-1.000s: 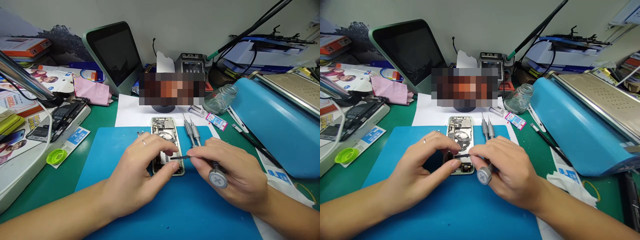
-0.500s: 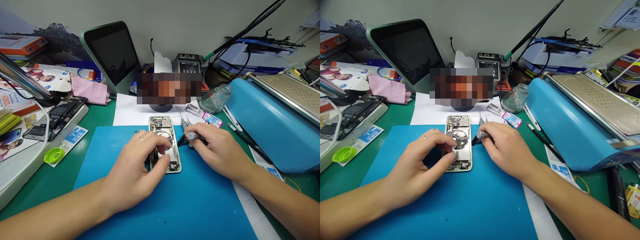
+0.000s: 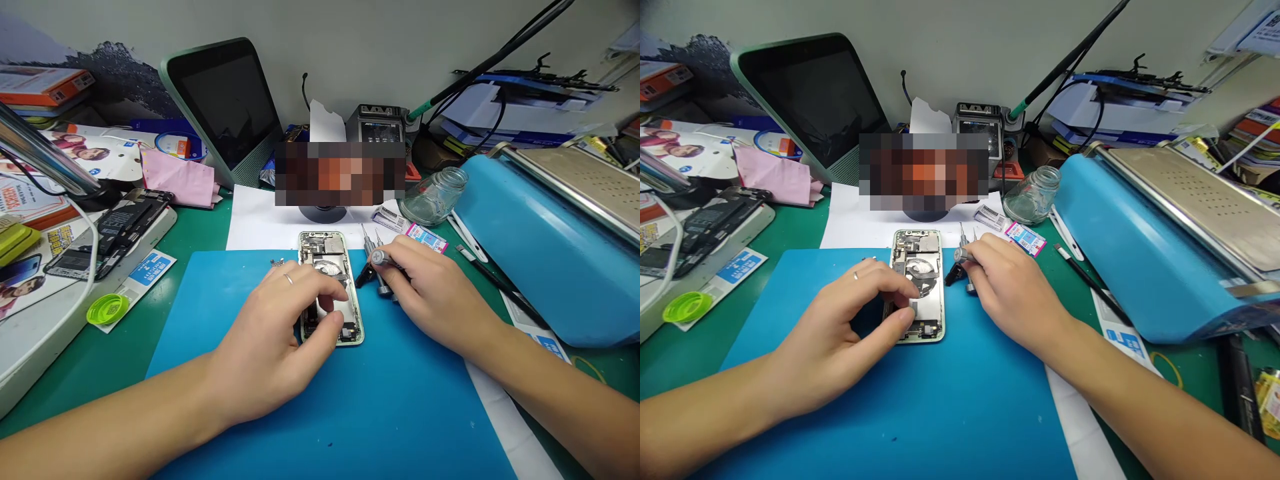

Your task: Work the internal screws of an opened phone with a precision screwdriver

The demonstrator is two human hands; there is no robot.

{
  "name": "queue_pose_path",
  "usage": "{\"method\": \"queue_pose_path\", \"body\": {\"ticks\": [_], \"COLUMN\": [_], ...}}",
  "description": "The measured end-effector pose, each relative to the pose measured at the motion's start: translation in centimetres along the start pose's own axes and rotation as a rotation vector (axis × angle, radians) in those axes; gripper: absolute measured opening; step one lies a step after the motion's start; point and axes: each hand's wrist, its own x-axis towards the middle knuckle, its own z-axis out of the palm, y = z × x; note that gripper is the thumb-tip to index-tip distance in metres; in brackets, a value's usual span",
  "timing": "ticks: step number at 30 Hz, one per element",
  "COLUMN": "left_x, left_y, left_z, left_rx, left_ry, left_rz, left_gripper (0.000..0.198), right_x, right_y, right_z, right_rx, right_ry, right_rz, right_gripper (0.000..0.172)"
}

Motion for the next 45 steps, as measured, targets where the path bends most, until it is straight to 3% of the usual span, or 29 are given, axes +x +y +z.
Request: {"method": "queue_pose_path", "body": {"ticks": [16,32,37,40,43,45], "left_x": [0.0,0.0,-0.3,-0.5,-0.7,-1.0], "left_y": [0.0,0.1,0.1,0.5,0.9,1.0], "left_z": [0.2,0.1,0.0,-0.1,-0.3,-0.3], "left_rx": [0.022,0.045,0.159,0.258,0.333,0.350], "left_ry": [-0.038,-0.034,-0.103,-0.211,-0.288,-0.301], "left_rz": [0.018,0.037,0.196,0.390,0.631,0.718], "left_gripper": [0.012,0.013,0.013,0.014,0.012,0.014], "right_x": [0.7,0.5,0.0,-0.1,-0.1,-0.1], "right_y": [0.4,0.2,-0.3,-0.3,-0.1,0.1], "right_z": [-0.1,0.0,-0.4,-0.6,-0.8,-0.8], "right_rx": [-0.077,-0.060,-0.097,-0.131,-0.140,-0.138], "right_ry": [-0.050,0.015,-0.004,-0.050,-0.084,-0.085], "right_rz": [-0.144,-0.128,-0.145,-0.150,-0.155,-0.167], "right_gripper": [0.024,0.025,0.018,0.030,0.032,0.031]}}
